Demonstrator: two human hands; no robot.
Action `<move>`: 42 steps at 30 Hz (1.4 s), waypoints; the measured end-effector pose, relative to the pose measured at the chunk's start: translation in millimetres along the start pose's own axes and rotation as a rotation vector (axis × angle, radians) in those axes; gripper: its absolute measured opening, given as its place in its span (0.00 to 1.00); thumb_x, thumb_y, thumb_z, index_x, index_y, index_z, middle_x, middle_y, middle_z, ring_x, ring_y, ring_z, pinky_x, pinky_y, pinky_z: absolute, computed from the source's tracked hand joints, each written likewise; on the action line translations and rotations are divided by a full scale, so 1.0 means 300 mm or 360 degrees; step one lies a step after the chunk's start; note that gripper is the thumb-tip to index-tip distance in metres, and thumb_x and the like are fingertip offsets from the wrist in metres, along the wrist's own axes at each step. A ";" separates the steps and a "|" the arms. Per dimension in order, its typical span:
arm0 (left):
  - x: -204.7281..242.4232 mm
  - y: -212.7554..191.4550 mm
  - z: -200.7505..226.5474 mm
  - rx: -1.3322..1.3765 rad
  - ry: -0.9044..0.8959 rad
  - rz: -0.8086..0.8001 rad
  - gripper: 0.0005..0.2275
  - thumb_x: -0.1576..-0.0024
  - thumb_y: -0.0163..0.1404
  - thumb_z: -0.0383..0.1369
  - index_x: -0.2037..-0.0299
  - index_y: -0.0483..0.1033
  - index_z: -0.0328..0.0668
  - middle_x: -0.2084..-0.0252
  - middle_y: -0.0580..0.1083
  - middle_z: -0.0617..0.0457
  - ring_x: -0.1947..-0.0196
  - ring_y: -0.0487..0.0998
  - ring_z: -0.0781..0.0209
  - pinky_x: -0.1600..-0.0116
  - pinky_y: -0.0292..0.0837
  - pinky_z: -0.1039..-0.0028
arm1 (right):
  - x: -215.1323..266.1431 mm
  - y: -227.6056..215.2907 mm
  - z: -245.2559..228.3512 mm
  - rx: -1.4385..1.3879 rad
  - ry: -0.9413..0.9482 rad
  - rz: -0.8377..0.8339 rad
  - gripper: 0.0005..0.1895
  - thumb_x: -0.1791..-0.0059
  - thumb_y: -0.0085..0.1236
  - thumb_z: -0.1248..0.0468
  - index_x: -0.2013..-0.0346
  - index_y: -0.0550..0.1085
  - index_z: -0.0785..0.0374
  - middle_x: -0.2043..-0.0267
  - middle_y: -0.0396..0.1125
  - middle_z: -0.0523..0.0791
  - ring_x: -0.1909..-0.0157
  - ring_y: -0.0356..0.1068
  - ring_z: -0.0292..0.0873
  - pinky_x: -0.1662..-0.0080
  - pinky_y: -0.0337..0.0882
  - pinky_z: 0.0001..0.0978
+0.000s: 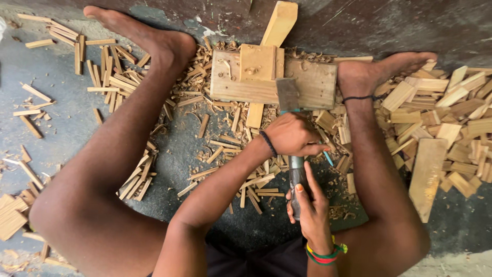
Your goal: The person sits on the floor and uses a chisel and mallet to carve a piece of wood held between their bare feet. They repeatedly strike the chisel to shape the wood, creating wood shavings that accumulate on the floor.
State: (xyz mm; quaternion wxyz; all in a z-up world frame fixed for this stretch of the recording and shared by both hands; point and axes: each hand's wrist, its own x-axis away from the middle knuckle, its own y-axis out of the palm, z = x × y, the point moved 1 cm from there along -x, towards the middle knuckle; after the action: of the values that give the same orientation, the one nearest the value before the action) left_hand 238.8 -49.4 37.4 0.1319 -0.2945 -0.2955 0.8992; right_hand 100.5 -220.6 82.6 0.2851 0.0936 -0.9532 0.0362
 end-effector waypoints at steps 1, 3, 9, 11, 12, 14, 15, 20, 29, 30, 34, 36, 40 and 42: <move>0.016 -0.010 0.000 -0.0019 -0.0035 -0.0014 0.19 0.40 0.54 0.49 0.77 0.83 0.47 0.80 0.77 0.49 0.80 0.77 0.49 0.70 0.73 0.60 | 0.001 0.007 0.004 0.0008 0.0006 -0.0018 0.34 0.46 0.48 0.62 0.24 0.54 0.49 0.70 0.68 0.47 0.82 0.64 0.34 0.83 0.64 0.27; 0.029 -0.026 0.005 -0.0023 -0.0005 0.0015 0.19 0.40 0.54 0.47 0.80 0.81 0.47 0.80 0.77 0.49 0.79 0.76 0.49 0.69 0.73 0.61 | 0.001 0.016 0.010 0.0021 0.0058 -0.0009 0.34 0.46 0.48 0.63 0.24 0.55 0.49 0.71 0.68 0.47 0.82 0.63 0.35 0.83 0.64 0.27; 0.032 -0.038 0.007 0.0046 0.0133 0.0171 0.18 0.40 0.54 0.44 0.80 0.79 0.46 0.79 0.77 0.51 0.79 0.75 0.50 0.66 0.73 0.61 | 0.003 0.022 0.018 0.0071 0.0008 0.0006 0.34 0.46 0.48 0.64 0.25 0.55 0.50 0.71 0.67 0.46 0.82 0.63 0.34 0.83 0.63 0.26; 0.029 -0.035 0.001 0.0017 0.0144 0.0174 0.17 0.40 0.54 0.44 0.79 0.79 0.45 0.80 0.76 0.51 0.80 0.75 0.49 0.66 0.73 0.61 | 0.001 0.022 0.015 0.0074 -0.0007 0.0009 0.34 0.46 0.48 0.64 0.25 0.55 0.50 0.72 0.67 0.46 0.82 0.63 0.34 0.83 0.64 0.26; 0.026 -0.030 0.000 0.0014 0.0138 0.0186 0.18 0.40 0.54 0.44 0.80 0.79 0.45 0.80 0.76 0.51 0.80 0.75 0.49 0.67 0.72 0.61 | 0.001 0.018 0.012 0.0073 -0.0006 0.0014 0.34 0.46 0.48 0.64 0.25 0.55 0.50 0.72 0.67 0.46 0.82 0.63 0.34 0.83 0.64 0.26; 0.019 -0.021 -0.004 0.0005 0.0129 0.0208 0.19 0.40 0.55 0.44 0.82 0.78 0.45 0.80 0.76 0.51 0.80 0.75 0.49 0.69 0.72 0.60 | -0.001 0.014 0.004 0.0082 -0.0009 0.0017 0.34 0.46 0.48 0.64 0.25 0.55 0.50 0.72 0.68 0.46 0.82 0.63 0.34 0.83 0.64 0.26; 0.015 -0.016 -0.007 0.0017 0.0129 0.0203 0.19 0.40 0.54 0.44 0.81 0.78 0.45 0.81 0.76 0.51 0.81 0.75 0.50 0.69 0.72 0.61 | -0.001 0.013 -0.001 0.0091 -0.0012 0.0016 0.34 0.46 0.48 0.63 0.25 0.55 0.50 0.71 0.68 0.47 0.82 0.64 0.34 0.83 0.64 0.26; 0.014 0.007 -0.027 0.0074 0.0110 0.0192 0.20 0.38 0.53 0.44 0.83 0.78 0.46 0.83 0.75 0.52 0.83 0.75 0.53 0.71 0.73 0.62 | -0.006 0.019 -0.013 0.0162 -0.0012 0.0039 0.33 0.46 0.47 0.62 0.25 0.56 0.50 0.72 0.68 0.47 0.82 0.64 0.35 0.83 0.64 0.27; 0.018 0.000 -0.029 -0.0001 0.0059 0.0239 0.19 0.40 0.54 0.47 0.81 0.79 0.48 0.82 0.75 0.51 0.82 0.75 0.51 0.73 0.71 0.61 | -0.008 0.015 -0.021 0.0152 -0.0017 0.0027 0.32 0.45 0.45 0.56 0.25 0.57 0.50 0.71 0.69 0.47 0.82 0.65 0.35 0.83 0.64 0.27; 0.017 -0.006 -0.030 -0.0003 0.0048 0.0223 0.20 0.39 0.54 0.47 0.82 0.79 0.48 0.82 0.75 0.51 0.82 0.75 0.52 0.73 0.71 0.61 | -0.012 0.017 -0.021 0.0160 -0.0012 0.0022 0.31 0.45 0.45 0.56 0.26 0.57 0.50 0.71 0.69 0.46 0.82 0.65 0.35 0.83 0.65 0.27; 0.014 -0.001 -0.036 0.0029 -0.0132 0.0075 0.19 0.40 0.53 0.49 0.80 0.80 0.48 0.83 0.75 0.52 0.83 0.76 0.52 0.73 0.72 0.61 | -0.014 0.021 -0.011 0.0228 0.0085 0.0092 0.32 0.46 0.46 0.59 0.25 0.57 0.47 0.72 0.68 0.46 0.83 0.63 0.35 0.83 0.64 0.27; 0.006 0.003 -0.030 0.0064 -0.0175 0.0066 0.18 0.41 0.54 0.50 0.76 0.82 0.49 0.82 0.76 0.52 0.82 0.77 0.53 0.73 0.72 0.62 | -0.001 0.019 -0.014 0.0262 0.0078 0.0075 0.32 0.46 0.46 0.61 0.25 0.57 0.47 0.72 0.68 0.46 0.83 0.63 0.35 0.83 0.64 0.27; 0.011 -0.027 -0.030 0.0034 -0.0181 0.0082 0.16 0.41 0.55 0.50 0.70 0.82 0.49 0.76 0.78 0.52 0.76 0.80 0.52 0.70 0.73 0.61 | 0.001 0.045 -0.033 0.0340 0.0042 0.0046 0.33 0.46 0.47 0.62 0.25 0.58 0.45 0.72 0.68 0.46 0.83 0.64 0.34 0.83 0.65 0.27; 0.017 -0.015 -0.034 0.0009 -0.0230 -0.0022 0.15 0.42 0.55 0.49 0.69 0.83 0.48 0.74 0.79 0.52 0.73 0.81 0.52 0.67 0.75 0.61 | 0.000 0.053 -0.026 0.0338 0.0103 0.0069 0.34 0.47 0.47 0.63 0.25 0.56 0.44 0.73 0.68 0.46 0.83 0.64 0.35 0.83 0.64 0.28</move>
State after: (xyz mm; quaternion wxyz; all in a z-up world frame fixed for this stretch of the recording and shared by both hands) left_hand 241.2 -39.1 31.3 0.1172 -0.2265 -0.3038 0.9180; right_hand 101.4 -204.0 88.9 0.3032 0.1013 -0.9362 0.1461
